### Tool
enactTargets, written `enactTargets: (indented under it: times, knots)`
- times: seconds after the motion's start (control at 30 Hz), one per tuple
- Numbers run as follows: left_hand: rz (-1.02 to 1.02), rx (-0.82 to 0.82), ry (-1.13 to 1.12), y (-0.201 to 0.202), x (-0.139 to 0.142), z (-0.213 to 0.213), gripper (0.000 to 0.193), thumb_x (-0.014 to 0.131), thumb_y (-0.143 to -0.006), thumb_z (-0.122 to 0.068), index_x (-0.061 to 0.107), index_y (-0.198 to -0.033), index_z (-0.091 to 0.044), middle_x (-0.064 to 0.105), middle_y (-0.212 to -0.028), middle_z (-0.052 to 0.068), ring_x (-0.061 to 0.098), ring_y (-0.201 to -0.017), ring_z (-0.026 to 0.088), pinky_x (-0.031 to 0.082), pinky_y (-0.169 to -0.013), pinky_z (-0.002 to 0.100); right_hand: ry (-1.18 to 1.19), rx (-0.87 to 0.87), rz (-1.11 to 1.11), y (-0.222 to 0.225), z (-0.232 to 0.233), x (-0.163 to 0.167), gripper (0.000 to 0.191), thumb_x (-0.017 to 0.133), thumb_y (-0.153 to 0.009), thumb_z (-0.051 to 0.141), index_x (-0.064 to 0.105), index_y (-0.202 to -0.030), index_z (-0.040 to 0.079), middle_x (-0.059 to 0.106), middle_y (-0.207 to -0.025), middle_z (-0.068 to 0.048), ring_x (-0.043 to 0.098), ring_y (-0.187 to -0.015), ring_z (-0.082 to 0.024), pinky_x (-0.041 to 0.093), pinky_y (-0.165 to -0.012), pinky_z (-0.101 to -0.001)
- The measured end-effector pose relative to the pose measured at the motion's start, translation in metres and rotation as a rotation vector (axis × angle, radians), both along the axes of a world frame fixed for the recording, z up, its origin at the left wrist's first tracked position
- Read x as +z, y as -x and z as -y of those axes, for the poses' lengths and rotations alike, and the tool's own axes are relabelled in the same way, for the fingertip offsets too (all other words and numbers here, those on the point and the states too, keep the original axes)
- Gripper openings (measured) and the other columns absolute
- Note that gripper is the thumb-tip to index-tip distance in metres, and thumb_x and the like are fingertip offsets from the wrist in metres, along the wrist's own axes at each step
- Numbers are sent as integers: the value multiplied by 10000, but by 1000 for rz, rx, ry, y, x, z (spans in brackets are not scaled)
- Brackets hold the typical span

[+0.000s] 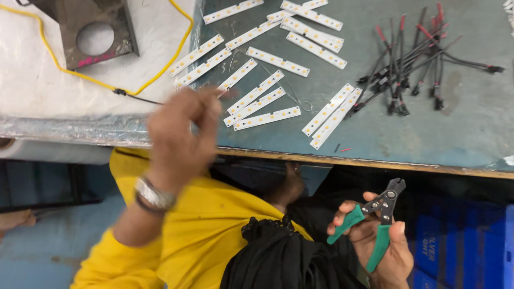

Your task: The person cuts LED strips into smaller segments using pliers and then strips the ends of wires using wire strippers. The person handles multiple LED strips and wires on a workbench, preparing them for assembly.

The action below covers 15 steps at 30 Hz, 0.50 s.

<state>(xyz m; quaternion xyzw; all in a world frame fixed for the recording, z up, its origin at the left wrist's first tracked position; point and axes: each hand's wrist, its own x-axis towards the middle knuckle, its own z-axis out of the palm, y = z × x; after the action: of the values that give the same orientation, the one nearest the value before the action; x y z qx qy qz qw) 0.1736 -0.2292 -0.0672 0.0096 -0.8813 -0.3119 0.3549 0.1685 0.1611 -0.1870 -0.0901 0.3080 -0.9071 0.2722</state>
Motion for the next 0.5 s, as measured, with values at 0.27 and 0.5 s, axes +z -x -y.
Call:
enactTargets:
  times: [0.27,0.5]
  knots:
    - [60,174,581,6,-23,90,63,722,-1027,-38,736,-1080,-69,662,-993,28,589,-1044,237,396,-1014,418,-56,39,-73,3,22,7,650,473,-1095,496,423,-1569,54,575,-1339,-326,594,-1141,-435,492,-963,-642]
    - [21,146,507,15,-19,61,215,778,-934,-86,746,-1146,-65,656,-1123,87,576,-1106,288,344,-1034,472,-121,54,-8,-1,27,17,669,528,-1058,519,434,-1530,55,580,-1302,-323,626,-1099,-442,494,-971,-611]
